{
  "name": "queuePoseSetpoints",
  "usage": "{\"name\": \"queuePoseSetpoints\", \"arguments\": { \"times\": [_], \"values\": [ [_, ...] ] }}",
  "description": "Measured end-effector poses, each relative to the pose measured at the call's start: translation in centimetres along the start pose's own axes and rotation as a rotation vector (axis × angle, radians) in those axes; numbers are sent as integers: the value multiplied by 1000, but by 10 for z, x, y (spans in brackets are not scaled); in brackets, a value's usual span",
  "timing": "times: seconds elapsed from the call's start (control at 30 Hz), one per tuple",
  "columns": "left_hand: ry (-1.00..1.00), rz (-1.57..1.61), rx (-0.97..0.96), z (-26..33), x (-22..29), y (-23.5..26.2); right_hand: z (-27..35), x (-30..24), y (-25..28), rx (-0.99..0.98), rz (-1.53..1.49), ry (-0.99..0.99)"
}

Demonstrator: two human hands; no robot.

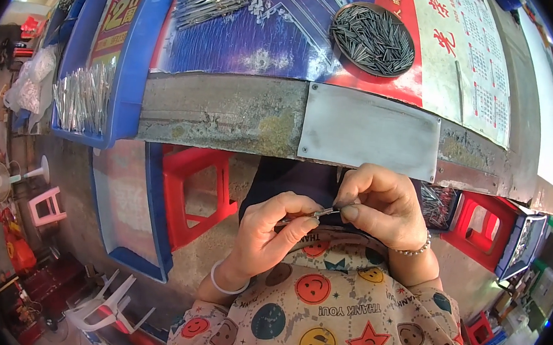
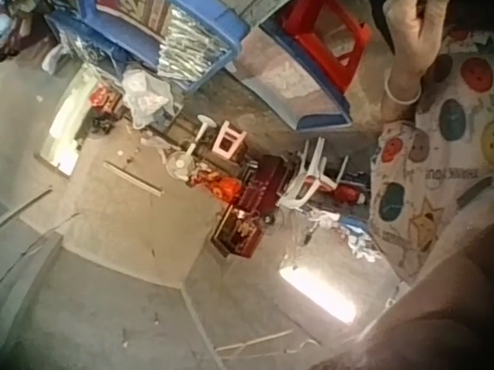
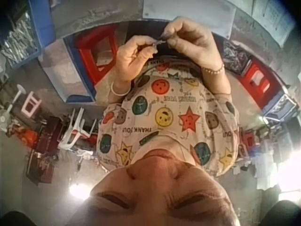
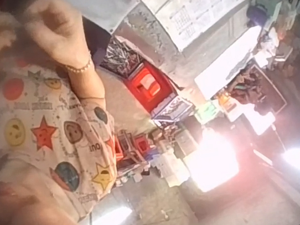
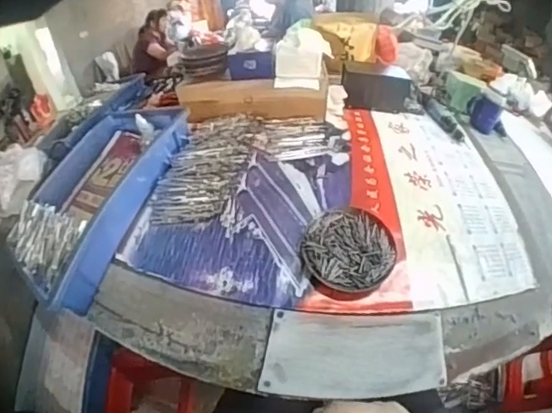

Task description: Assembling small metal components and pins manually at a workshop table.

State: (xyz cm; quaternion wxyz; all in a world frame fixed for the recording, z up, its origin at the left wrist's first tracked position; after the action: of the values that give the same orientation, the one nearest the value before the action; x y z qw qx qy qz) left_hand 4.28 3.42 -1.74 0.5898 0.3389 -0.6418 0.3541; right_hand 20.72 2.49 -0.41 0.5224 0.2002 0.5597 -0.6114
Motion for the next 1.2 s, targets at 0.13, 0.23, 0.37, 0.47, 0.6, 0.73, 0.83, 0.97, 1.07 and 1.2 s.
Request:
{"name": "queuePoseSetpoints", "arguments": {
  "times": [0.13, 0.23, 0.37, 0.47, 0.6, 0.73, 0.83, 0.97, 1.07, 1.2],
  "values": [
    [5, 9, 8, 0, 0, 1, -2, 2, 0, 10, -52, -31],
    [5, 25, 13, -1, 1, 2, -3, 3, 0, 22, -65, -47],
    [1, 29, 20, -2, 1, 3, -6, 3, 0, 30, -71, -52],
    [-4, 27, 0, -2, 1, 5, -7, 3, 1, 19, -61, -38],
    [-7, 4, -44, -1, -1, 4, -10, 5, -1, 64, -129, -77],
    [-29, -8, -87, -1, 0, 6, -13, 12, 3, -70, -161, -154],
    [-35, -45, -131, -3, 0, 8, -14, 15, 5, -26, -165, -255],
    [-140, -165, -154, -2, 4, 11, -13, 16, 2, -58, -106, -374],
    [-124, -180, -178, -1, 6, 14, -11, 14, -7, -113, -34, -384],
    [-8, -25, -198, 3, 0, 18, -12, 8, -15, -94, 99, -369]
  ]
}}
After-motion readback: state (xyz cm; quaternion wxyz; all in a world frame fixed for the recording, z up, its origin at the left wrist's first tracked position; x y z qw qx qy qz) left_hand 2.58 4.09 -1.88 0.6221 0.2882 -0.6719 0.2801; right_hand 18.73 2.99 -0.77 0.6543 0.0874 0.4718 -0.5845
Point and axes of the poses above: each hand's wrist, its own z-axis away from the middle knuckle, its own y-axis out of the back of the hand, x = y × z, the point moved 6 cm from there along -z, towards the middle knuckle, and after that the axes turned 9 degrees about -y, right-handed, at the moved point
